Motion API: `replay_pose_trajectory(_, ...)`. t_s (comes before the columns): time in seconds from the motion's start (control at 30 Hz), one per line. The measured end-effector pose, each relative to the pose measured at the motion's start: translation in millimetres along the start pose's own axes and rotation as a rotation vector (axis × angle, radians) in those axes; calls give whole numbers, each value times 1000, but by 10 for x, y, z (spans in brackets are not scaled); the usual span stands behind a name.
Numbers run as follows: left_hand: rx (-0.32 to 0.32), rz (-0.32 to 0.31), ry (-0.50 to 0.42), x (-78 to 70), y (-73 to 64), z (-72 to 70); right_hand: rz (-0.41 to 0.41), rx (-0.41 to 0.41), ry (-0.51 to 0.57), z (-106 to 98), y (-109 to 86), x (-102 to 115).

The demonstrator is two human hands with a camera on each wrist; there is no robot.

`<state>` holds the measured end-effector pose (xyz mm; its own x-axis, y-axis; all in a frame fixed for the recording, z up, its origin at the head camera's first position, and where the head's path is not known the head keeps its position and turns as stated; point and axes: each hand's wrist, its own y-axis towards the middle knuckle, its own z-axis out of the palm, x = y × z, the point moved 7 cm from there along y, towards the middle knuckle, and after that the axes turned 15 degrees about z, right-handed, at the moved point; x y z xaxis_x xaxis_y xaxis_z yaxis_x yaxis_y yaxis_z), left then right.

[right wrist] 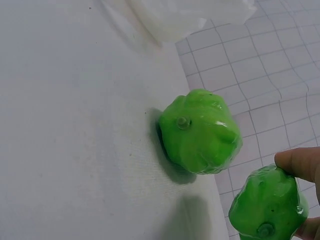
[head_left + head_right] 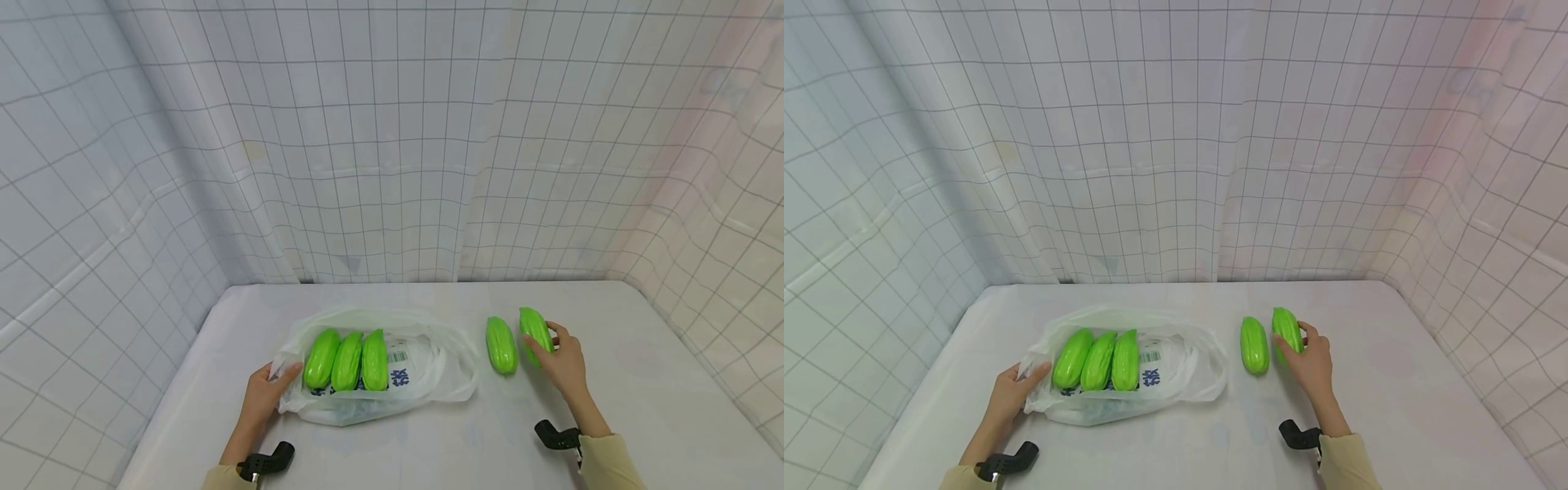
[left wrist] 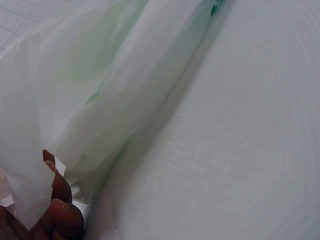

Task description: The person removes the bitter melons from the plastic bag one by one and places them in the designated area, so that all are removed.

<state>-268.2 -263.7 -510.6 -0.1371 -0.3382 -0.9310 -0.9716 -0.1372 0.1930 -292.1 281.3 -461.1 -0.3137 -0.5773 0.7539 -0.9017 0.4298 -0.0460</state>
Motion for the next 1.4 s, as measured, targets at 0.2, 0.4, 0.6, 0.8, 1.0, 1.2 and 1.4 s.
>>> replay_pose_trajectory(0.2, 11, -12, 23, 34, 25, -6, 21, 1, -9, 26, 16, -34)
replay_pose_trajectory(0.4, 11, -20, 18, 33, 14, 1, 33, 5, -20, 39, -1, -56)
replay_pose_trajectory(0.6, 5, -24, 16, 18, 9, 0, 35, 12, -29, 59, 2, -81)
replay_pose_trajectory(0.8, 6, -22, 22, 23, 12, 2, 29, 20, -55, 77, 23, -102)
replay_pose_trajectory(1.0, 5, -26, 14, 43, 8, 2, 30, 32, -72, 94, 26, -119)
replay_pose_trajectory(1.2, 4, -26, 17, 29, 2, 1, 49, 64, -74, 126, 13, -149)
replay_pose_trajectory(1.4, 7, -29, 17, 10, 1, 2, 45, 60, -77, 132, 19, -155)
